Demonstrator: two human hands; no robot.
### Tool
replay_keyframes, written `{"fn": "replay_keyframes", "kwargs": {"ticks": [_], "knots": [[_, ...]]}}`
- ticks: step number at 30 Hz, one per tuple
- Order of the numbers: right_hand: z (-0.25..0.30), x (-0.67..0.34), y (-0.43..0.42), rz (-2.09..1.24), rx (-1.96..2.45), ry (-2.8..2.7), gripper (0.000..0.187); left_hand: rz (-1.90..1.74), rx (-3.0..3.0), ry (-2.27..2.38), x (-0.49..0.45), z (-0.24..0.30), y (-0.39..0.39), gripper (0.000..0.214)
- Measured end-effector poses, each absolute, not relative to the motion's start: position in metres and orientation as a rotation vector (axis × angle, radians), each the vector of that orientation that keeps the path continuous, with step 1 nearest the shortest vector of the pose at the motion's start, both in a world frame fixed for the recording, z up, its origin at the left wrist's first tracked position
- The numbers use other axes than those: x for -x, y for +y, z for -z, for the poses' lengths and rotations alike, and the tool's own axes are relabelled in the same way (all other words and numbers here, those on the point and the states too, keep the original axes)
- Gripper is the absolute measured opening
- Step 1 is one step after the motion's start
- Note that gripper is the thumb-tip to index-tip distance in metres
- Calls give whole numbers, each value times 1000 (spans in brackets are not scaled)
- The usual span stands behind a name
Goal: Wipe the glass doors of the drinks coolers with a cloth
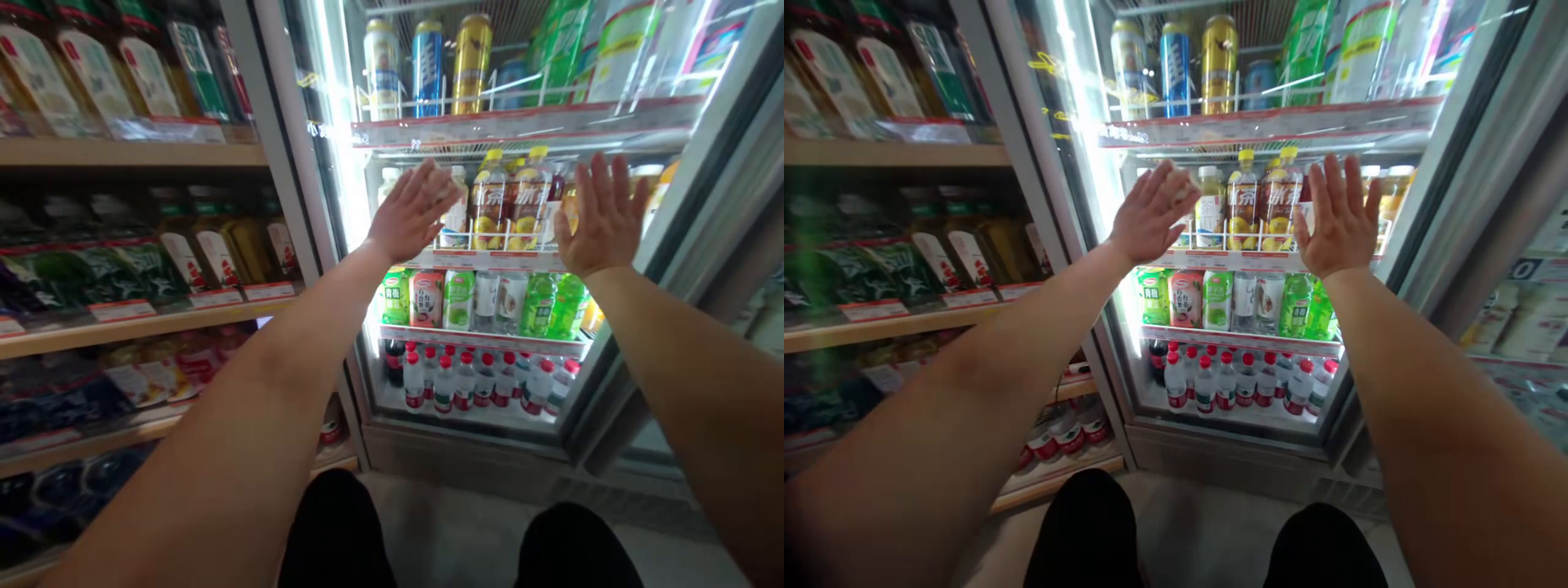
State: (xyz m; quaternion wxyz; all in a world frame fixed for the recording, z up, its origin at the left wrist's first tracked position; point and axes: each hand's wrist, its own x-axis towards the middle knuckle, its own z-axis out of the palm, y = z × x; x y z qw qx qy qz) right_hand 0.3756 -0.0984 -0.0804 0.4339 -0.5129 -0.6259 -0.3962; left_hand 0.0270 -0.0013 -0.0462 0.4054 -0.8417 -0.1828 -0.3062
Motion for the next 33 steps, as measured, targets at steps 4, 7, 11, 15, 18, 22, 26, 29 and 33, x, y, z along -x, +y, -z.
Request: {"fn": "replay_keyframes", "kwargs": {"ticks": [4,7,11,15,18,22,26,29,33], "knots": [[80,-376,-97,1008,1290,-1563,70,835,2091,-478,-10,63,3,65],[79,-377,-96,1014,1284,-1566,73,575,2170,-307,3,77,4,59],[79,-377,-95,997,1295,-1555,74,749,2126,-431,21,66,10,60],[79,-377,-95,999,1299,-1558,74,859,2064,-454,35,75,10,67],[80,-377,-96,1003,1306,-1560,74,647,2145,-291,44,90,7,61],[80,-377,-97,994,1294,-1566,72,704,2128,-421,56,80,12,60],[79,-377,-96,994,1290,-1565,74,896,2078,-579,58,80,17,68],[78,-378,-94,991,1300,-1566,76,844,2114,-507,57,102,11,65],[79,-379,-94,984,1296,-1570,76,757,2161,-524,62,103,10,64]]}}
